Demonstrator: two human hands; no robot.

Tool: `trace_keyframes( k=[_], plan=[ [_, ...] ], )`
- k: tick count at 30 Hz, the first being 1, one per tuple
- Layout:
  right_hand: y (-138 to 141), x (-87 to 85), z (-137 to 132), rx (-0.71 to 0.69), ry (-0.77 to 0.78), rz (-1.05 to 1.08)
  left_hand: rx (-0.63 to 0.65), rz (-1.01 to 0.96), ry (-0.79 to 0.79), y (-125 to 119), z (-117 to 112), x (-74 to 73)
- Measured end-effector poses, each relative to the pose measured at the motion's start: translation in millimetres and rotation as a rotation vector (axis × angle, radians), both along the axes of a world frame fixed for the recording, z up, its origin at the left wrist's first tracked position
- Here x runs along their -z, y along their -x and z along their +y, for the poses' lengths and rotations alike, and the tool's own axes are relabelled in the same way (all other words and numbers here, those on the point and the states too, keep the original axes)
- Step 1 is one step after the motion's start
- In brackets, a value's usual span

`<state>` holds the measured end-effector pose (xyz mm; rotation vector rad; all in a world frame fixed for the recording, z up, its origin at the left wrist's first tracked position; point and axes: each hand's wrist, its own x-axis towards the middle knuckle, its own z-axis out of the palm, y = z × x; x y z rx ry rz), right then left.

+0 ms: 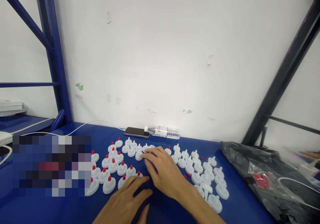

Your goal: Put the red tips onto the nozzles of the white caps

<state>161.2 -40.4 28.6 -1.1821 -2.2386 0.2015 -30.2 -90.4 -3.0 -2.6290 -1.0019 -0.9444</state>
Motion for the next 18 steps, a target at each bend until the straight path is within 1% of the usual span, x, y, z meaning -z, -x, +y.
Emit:
trace_keyframes(
  k=[2, 4, 6, 8, 12, 15, 18],
  plan=[
    [-1, 1.5, 1, -0.023, 0.048, -0.083, -0.045, 0.054, -0.072, 0, 0, 4.0],
    [-1, 2.4, 3, -0.041, 0.119, -0.141, -0.078, 0.080, -0.095, 0, 1, 6.4],
    [0, 2.8, 4, -0.052, 0.156, -0.167, -0.100, 0.088, -0.110, 0, 3, 8.8],
    [1, 3.0, 5, -0.063, 0.155, -0.178, -0.119, 0.077, -0.112, 1, 5, 11.9],
    [3, 2.9, 5, -0.080, 0.098, -0.168, -0.155, 0.025, -0.072, 5, 10, 18.0],
    [3, 3.0, 4, -0.070, 0.068, -0.176, -0.188, 0.002, -0.081, 6, 11, 19.4],
    [3, 4.6, 6, -0.062, 0.096, -0.198, -0.196, -0.005, -0.046, 5, 11, 18.6]
  ],
)
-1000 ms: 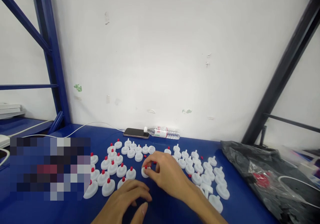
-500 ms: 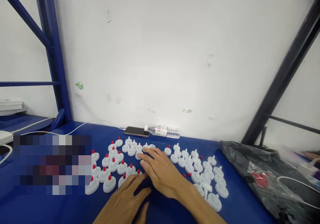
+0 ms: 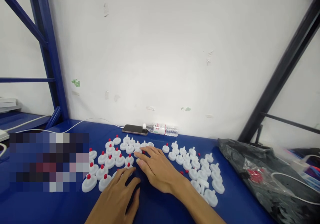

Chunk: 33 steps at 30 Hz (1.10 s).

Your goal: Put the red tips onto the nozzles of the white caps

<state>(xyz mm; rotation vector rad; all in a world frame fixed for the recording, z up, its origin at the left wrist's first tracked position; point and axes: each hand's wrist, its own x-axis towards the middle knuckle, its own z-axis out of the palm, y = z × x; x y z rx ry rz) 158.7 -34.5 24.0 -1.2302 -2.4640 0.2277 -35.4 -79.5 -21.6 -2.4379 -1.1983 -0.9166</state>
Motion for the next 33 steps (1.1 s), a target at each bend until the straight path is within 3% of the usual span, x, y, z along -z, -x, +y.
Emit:
trace_keyframes(
  k=[4, 9, 13, 17, 21, 25, 28, 30, 33],
  plan=[
    [2, 3.0, 3, -0.006, 0.062, 0.002, 0.003, -0.004, 0.036, -2, 0, -0.5],
    [1, 0.0, 2, -0.020, 0.029, 0.042, 0.023, -0.013, 0.019, 0, 0, 1.8],
    [-6, -14.0, -2, -0.022, -0.005, 0.249, -0.011, -0.156, 0.035, 0, -5, -5.1],
    [-11, -31.8, -10, -0.072, 0.184, 0.583, -0.089, -0.280, 0.098, -3, -10, -18.4],
    [-6, -36.6, -18, -0.158, 0.349, 0.680, 0.007, -0.257, 0.138, -2, -11, -19.9],
    [-2, -32.2, -21, -0.202, 0.467, 0.662, 0.015, -0.269, 0.156, 0, -9, -11.3],
    [-4, -30.5, -17, -0.183, 0.459, 0.641, 0.075, -0.278, 0.250, 0, -7, -9.2],
    [-6, -29.5, -12, -0.058, 0.320, 0.504, 0.091, -0.258, 0.315, -1, -7, -11.0],
    [-11, -24.7, -3, 0.199, 0.031, 0.079, 0.065, -0.225, 0.354, -3, -8, -14.7]
  ],
)
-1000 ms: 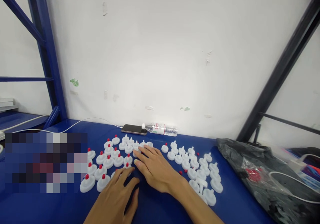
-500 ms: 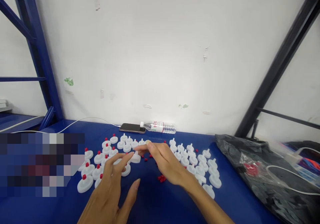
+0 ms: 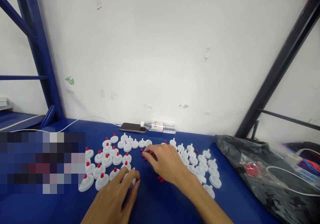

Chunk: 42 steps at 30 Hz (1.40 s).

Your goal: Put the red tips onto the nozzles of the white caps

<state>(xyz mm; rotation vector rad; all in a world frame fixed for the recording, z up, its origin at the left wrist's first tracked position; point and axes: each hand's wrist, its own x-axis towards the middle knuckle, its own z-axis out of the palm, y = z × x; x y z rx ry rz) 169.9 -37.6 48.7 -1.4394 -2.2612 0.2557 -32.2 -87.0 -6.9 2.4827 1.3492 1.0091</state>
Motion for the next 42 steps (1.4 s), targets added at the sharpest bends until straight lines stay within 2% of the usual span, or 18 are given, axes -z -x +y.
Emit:
trace_keyframes(
  k=[1, 3, 9, 12, 14, 18, 21, 25, 30, 36, 40, 42],
  plan=[
    [-1, 2.7, 3, 0.044, -0.037, -0.117, -0.008, 0.007, -0.001, 0, 0, -0.4],
    [-3, 8.9, 7, 0.058, -0.039, -0.216, -0.015, 0.026, -0.013, 0, 1, 1.3],
    [-2, 18.4, 13, 0.012, 0.000, -0.185, -0.030, 0.109, -0.090, 4, 8, 21.2],
    [-3, 17.8, 12, -0.004, 0.015, -0.116, -0.084, 0.062, -0.133, 6, 11, 26.4],
    [-4, 17.2, 12, -0.027, 0.042, -0.053, -0.071, 0.009, -0.144, 6, 10, 24.8],
    [-5, 12.0, 10, -0.175, 0.288, 0.358, 0.004, -0.065, -0.214, 5, 5, 13.9],
    [-5, 1.6, 7, -0.223, 0.435, 0.586, -0.014, -0.046, -0.260, 5, 3, 7.7],
    [-7, -11.3, 2, -0.232, 0.522, 0.652, -0.120, 0.060, -0.230, 7, 6, 8.8],
    [-8, -12.2, 1, -0.263, 0.560, 0.690, -0.213, 0.149, -0.205, 6, 9, 15.1],
    [-7, -11.6, 1, -0.264, 0.565, 0.716, -0.164, 0.108, -0.266, 4, 10, 13.1],
    [-7, -8.5, 3, -0.278, 0.605, 0.741, -0.178, 0.099, -0.368, 4, 10, 11.7],
    [-6, -5.5, 5, -0.293, 0.626, 0.744, -0.191, 0.099, -0.350, 5, 9, 12.2]
  ],
)
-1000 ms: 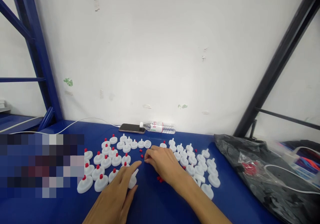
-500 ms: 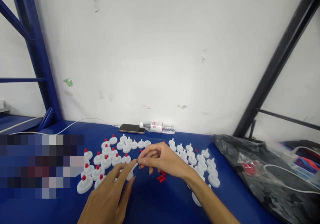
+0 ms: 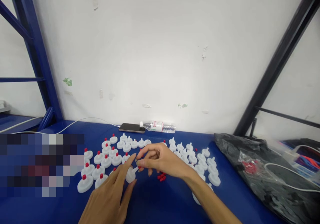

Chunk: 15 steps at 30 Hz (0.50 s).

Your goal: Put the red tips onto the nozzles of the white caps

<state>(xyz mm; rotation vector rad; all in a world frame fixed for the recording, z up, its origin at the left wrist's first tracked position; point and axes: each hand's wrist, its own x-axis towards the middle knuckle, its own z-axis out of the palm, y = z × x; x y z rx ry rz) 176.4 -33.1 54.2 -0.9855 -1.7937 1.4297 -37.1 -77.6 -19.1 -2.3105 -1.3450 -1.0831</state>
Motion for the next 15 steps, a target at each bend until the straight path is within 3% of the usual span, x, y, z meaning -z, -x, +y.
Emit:
trace_keyframes(
  k=[8, 15],
  plan=[
    [4, 2.0, -3, -0.035, 0.047, 0.038, 0.114, -0.190, 0.239, -3, -10, -7.0],
    [12, 7.2, -8, -0.059, 0.022, 0.156, 0.060, -0.224, 0.207, -4, -15, -11.5]
  ],
)
